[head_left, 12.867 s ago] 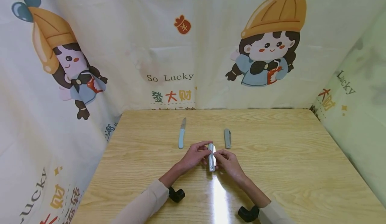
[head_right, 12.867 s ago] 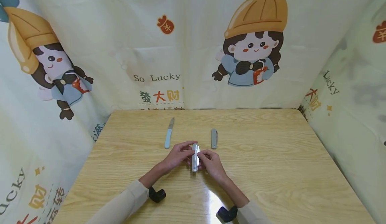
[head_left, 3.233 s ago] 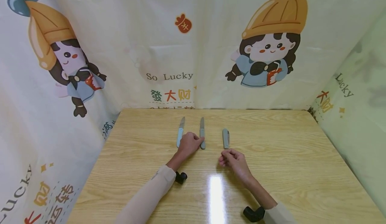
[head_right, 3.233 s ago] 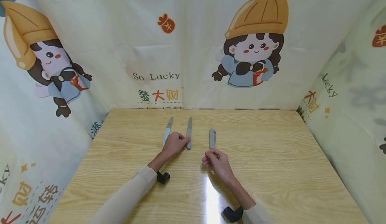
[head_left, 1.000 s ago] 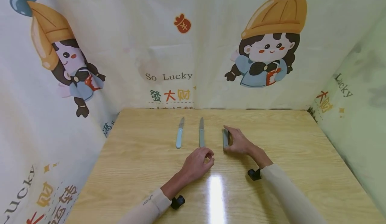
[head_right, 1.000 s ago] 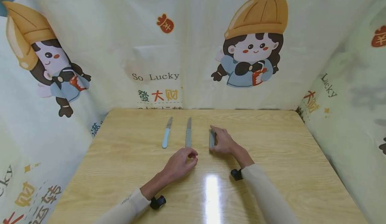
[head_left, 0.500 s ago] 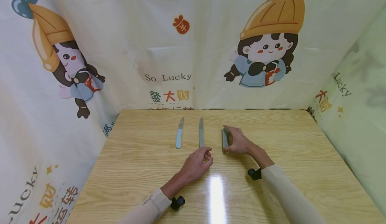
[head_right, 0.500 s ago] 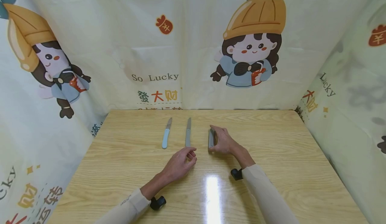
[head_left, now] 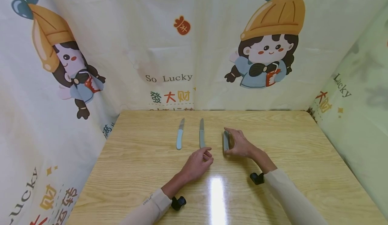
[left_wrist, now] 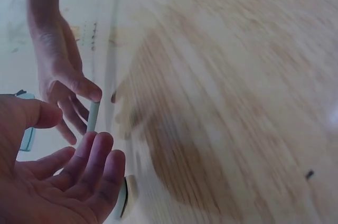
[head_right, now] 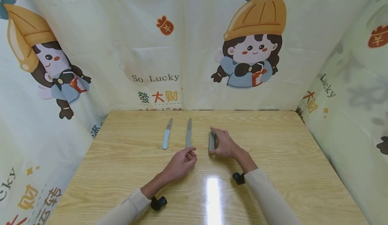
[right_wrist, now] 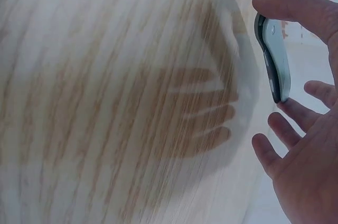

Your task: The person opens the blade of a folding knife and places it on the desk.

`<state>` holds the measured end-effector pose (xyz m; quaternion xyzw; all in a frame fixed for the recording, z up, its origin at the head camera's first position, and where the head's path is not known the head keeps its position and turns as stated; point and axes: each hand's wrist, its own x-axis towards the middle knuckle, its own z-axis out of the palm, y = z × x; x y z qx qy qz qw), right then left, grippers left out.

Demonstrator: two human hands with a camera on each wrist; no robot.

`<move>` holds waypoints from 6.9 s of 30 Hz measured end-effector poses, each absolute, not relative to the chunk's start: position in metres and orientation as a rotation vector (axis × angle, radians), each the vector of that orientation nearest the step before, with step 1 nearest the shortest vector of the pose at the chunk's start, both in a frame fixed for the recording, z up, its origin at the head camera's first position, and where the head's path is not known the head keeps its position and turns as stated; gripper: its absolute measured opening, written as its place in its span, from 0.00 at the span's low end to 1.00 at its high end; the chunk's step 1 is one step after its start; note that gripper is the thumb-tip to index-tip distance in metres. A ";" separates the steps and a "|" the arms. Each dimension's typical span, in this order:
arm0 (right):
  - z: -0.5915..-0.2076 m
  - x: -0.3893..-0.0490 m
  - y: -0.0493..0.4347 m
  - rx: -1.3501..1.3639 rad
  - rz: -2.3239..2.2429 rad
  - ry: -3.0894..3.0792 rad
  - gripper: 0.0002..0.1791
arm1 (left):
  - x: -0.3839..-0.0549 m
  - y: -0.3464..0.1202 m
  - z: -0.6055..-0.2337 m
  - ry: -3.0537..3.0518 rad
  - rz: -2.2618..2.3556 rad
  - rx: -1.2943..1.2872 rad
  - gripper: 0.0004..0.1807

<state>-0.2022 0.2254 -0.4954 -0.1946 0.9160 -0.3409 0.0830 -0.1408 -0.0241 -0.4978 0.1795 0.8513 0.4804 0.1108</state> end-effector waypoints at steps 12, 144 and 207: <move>-0.494 -0.195 0.222 -0.628 -1.027 2.712 0.55 | -0.148 -0.025 -0.495 2.184 1.774 0.387 0.27; -0.507 -0.137 0.169 0.151 -2.096 1.873 0.18 | -0.147 -0.022 -0.500 1.723 2.015 0.059 0.22; -0.506 -0.135 0.174 0.197 -2.160 1.857 0.12 | -0.145 -0.023 -0.502 1.589 2.139 -0.049 0.18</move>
